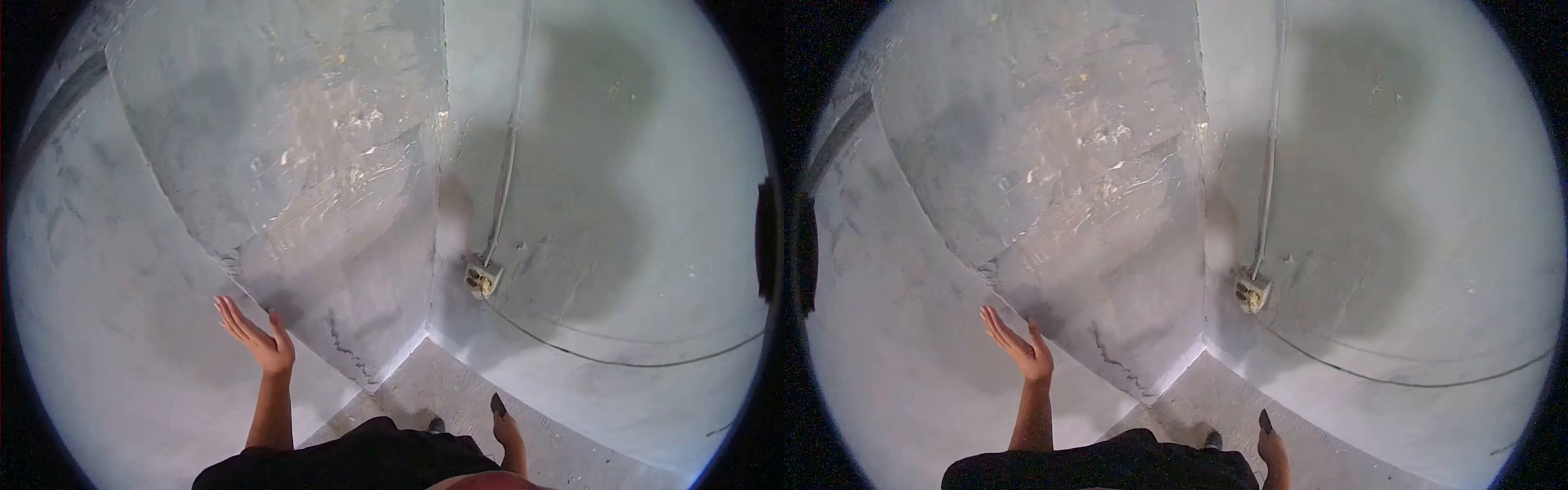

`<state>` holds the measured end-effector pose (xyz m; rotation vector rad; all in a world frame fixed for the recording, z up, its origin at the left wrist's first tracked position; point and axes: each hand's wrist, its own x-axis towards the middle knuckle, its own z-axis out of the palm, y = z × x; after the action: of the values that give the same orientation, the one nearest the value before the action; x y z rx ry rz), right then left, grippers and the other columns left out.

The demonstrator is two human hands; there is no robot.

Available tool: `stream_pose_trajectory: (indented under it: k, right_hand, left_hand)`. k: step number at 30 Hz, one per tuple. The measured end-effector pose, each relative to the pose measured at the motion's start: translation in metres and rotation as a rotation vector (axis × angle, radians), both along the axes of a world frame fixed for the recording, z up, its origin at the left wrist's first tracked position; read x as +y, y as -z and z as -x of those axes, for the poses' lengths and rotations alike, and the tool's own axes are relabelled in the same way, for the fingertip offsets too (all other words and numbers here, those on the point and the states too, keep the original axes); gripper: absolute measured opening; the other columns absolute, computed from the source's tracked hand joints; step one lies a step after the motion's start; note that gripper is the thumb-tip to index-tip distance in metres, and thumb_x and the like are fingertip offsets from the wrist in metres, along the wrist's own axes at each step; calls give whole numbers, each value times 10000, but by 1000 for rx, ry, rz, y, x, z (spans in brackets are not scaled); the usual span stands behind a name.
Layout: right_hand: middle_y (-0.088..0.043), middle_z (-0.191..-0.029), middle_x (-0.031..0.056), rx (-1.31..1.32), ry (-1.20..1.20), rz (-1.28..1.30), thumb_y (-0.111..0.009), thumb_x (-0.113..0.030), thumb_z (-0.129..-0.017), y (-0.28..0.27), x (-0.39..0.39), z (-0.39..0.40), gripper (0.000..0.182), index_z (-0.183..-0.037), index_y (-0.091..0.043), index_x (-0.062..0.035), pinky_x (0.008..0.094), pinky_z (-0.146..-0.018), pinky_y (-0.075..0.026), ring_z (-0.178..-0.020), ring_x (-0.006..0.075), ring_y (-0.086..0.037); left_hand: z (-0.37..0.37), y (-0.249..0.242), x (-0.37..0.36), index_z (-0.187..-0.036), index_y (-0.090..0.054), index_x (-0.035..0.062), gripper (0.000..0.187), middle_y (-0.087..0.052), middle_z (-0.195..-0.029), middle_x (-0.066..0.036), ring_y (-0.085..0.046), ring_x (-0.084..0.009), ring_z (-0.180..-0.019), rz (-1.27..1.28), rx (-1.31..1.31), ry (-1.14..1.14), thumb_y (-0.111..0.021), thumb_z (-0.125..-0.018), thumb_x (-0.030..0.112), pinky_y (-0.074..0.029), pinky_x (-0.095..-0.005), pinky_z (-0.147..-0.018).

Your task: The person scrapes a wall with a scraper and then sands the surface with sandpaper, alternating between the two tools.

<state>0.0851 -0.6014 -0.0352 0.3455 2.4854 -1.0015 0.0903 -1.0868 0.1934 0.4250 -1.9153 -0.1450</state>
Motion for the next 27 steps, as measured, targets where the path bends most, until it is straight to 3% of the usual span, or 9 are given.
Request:
stream_pose_trajectory:
  k: [6,9,13,14,17,19,23,25,27]
  right_hand:
    - [-565,-1143,360,-58,-49,-39,-402,-375,-960,28,58,37,529,-1169,-571,81,514,-984,-408,-1130,488,-526]
    - [-556,-1164,359,-84,-108,16,-403,-375,-961,34,57,61,531,-1188,-565,77,507,-999,-402,-1147,488,-515]
    - [-546,-1193,361,-68,-216,99,-412,-414,-948,30,27,103,577,-1207,-559,80,462,-1018,-388,-1201,466,-487]
    - [-510,-1275,335,-127,-237,162,-402,-435,-952,20,15,115,597,-1259,-533,61,446,-1062,-345,-1258,453,-442]
    - [-468,-1340,314,-139,-309,239,-398,-462,-956,-6,-32,150,623,-1304,-502,44,429,-1098,-302,-1305,435,-397]
    - [-447,-1371,303,18,-436,268,-389,-477,-962,18,-63,179,642,-1337,-470,38,410,-1117,-275,-1323,419,-385]
    - [-482,-1338,306,172,-472,610,-411,-355,-990,-118,-135,223,540,-1360,-439,38,368,-1100,-296,-1304,389,-427]
    - [-505,-1303,311,530,-525,811,-412,-292,-999,-85,-172,261,484,-1345,-452,43,364,-1071,-328,-1285,366,-455]
    - [-496,-1314,306,413,-494,702,-397,-267,-1000,-166,-185,267,473,-1359,-433,40,366,-1073,-323,-1282,369,-454]
  left_hand:
    - [29,6,47,-1497,-126,-3,755,-130,-1545,-250,-87,-428,-1437,2,66,-118,-555,-924,235,-53,-603,-1120]
    - [27,17,72,-1499,-129,13,791,-131,-1536,-273,-86,-444,-1432,64,-145,-236,-581,-898,260,-43,-645,-1099]
    - [18,23,68,-1496,-179,30,787,-114,-1533,-288,-81,-453,-1431,311,-293,-328,-589,-885,310,-39,-668,-1085]
    - [15,21,59,-1495,-191,33,783,-108,-1533,-290,-82,-451,-1432,364,-288,-382,-588,-891,332,-42,-662,-1088]
    - [9,2,27,-1482,-208,-10,769,-84,-1537,-300,-120,-458,-1425,320,-168,-492,-557,-899,349,-19,-643,-1097]
    - [9,-17,7,-1491,-199,8,761,-82,-1548,-277,-120,-447,-1429,266,-108,-487,-517,-918,395,-19,-644,-1097]
    - [16,-38,-21,-1515,-171,71,747,-68,-1574,-217,-104,-409,-1444,169,-13,-391,-424,-948,485,-20,-645,-1097]
    - [25,-38,-32,-1524,-129,72,745,-56,-1575,-221,-84,-421,-1445,190,-48,-366,-427,-957,454,-25,-649,-1096]
    - [28,-20,-50,-1534,-93,107,704,-43,-1574,-229,-61,-434,-1445,452,-30,-237,-403,-978,406,-26,-641,-1101]
